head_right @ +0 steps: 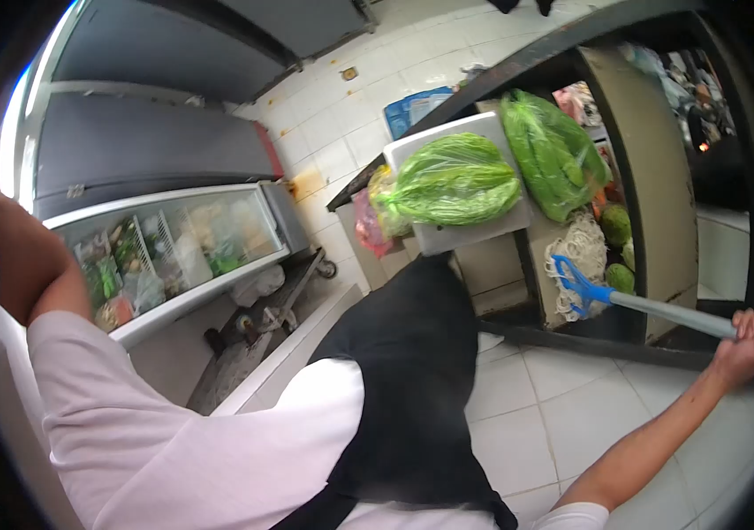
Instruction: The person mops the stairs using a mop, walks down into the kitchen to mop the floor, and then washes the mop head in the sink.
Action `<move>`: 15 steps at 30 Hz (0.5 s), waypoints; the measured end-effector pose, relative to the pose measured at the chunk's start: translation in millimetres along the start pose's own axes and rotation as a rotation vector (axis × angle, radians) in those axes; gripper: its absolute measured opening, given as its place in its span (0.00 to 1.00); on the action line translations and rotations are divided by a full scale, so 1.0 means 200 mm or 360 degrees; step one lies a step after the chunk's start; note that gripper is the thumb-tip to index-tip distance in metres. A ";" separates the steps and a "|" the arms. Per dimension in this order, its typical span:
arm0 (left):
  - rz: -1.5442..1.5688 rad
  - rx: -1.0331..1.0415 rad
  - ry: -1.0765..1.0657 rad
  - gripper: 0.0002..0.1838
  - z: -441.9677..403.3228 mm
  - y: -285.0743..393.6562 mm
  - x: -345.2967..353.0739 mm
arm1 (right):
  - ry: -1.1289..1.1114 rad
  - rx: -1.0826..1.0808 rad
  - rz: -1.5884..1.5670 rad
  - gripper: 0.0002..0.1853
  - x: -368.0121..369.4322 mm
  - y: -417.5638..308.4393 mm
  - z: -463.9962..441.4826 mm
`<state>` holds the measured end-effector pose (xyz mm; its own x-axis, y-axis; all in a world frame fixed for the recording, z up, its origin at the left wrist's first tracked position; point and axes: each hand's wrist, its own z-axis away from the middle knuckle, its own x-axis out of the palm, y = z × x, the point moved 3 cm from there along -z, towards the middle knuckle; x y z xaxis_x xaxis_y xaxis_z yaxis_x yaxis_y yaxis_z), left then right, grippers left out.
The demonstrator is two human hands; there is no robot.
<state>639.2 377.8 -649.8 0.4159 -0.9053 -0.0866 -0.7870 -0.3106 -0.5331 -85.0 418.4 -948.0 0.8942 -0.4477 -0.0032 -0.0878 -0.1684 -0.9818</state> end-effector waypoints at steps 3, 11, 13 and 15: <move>-0.0026 -0.0045 0.0031 0.31 0.02 0.00 0.00 | 0.0071 -0.0030 0.0013 0.12 0.06 -0.02 0.00; -0.0119 -0.0170 0.0141 0.32 0.06 0.01 -0.10 | 0.0141 -0.0276 -0.0015 0.10 0.20 -0.10 0.17; -0.0175 -0.0205 0.0204 0.33 0.05 -0.01 -0.16 | 0.0182 -0.0401 0.0127 0.11 0.25 -0.12 0.22; -0.0201 -0.0254 0.0257 0.33 0.06 -0.01 -0.24 | 0.0133 -0.0495 0.0124 0.13 0.32 -0.17 0.30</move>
<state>626.1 426.4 -654.8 0.4473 -0.8870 0.1144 -0.8009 -0.4542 -0.3902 1.1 448.1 -925.4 0.8417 -0.5378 -0.0476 -0.2957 -0.3853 -0.8741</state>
